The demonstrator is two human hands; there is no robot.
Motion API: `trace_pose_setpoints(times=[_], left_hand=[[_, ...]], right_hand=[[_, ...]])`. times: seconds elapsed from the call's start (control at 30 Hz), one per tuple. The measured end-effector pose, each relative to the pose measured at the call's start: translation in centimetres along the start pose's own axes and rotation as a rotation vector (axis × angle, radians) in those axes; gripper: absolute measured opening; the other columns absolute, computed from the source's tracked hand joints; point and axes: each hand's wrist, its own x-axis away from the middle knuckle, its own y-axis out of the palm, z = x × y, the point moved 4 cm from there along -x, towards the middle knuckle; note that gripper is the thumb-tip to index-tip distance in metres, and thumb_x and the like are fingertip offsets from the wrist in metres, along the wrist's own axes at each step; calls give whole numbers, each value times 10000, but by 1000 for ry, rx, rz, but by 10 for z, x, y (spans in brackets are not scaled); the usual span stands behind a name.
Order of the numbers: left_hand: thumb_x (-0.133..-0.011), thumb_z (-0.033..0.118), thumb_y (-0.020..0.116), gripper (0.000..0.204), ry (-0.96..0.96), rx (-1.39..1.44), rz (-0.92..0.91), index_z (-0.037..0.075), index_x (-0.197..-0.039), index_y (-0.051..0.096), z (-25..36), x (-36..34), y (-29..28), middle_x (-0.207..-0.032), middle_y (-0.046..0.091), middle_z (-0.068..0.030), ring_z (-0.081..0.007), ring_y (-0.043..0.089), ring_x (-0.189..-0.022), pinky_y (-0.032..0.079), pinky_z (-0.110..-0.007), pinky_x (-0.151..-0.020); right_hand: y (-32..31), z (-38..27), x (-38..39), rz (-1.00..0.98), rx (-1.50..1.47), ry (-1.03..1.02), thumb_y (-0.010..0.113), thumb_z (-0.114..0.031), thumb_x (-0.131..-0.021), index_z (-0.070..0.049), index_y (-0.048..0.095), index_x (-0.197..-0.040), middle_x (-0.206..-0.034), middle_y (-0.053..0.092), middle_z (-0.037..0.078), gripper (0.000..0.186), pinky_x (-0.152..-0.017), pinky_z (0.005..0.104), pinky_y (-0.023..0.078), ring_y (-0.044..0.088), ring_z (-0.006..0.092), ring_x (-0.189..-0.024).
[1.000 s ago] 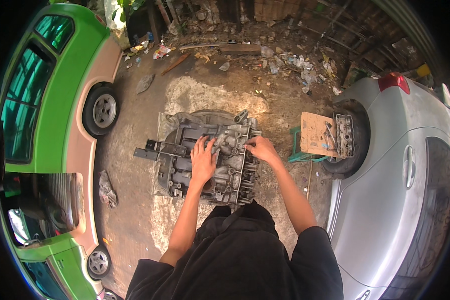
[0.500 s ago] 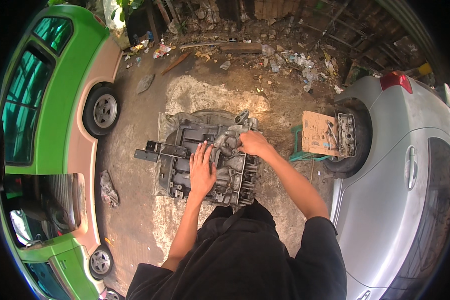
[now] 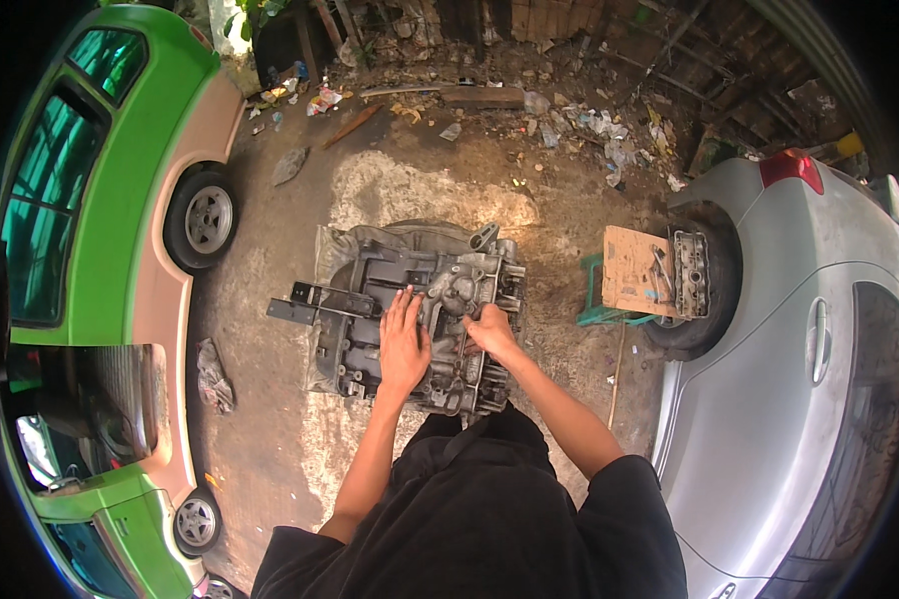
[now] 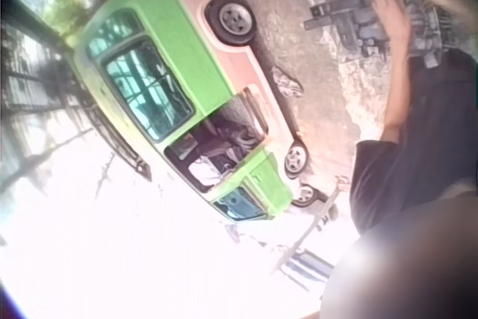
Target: The person uses a wrench to loosen and remove bolts from a car engine block placed on a tarp. They repeatedly adjust the wrench and reposition their hands to access different bolts, then place the removed bolts on a nearby cardboard box.
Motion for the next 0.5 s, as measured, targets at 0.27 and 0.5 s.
trace_pose_setpoints(times=[0.27, 0.5], left_hand=[[-948, 42, 574, 611, 3, 16, -2, 69, -1546, 450, 0, -1, -1, -1659, 390, -131, -335, 323, -1564, 286, -557, -1259], [-942, 46, 604, 624, -11, 23, 16, 96, -1547, 459, -3, 1, 2, -1656, 404, -114, -330, 320, -1567, 281, -535, -1266]], right_hand=[[0, 12, 8, 109, -81, -121, 657, -156, -1058, 64, 574, -1148, -838, 691, 139, 252, -556, 379, 607, 749, 229, -753], [-68, -43, 3, 35, 702, -254, 742, -226, -971, -53, 783, -1120, -923, 784, 133, 232, -799, 421, 577, 754, 238, -812]])
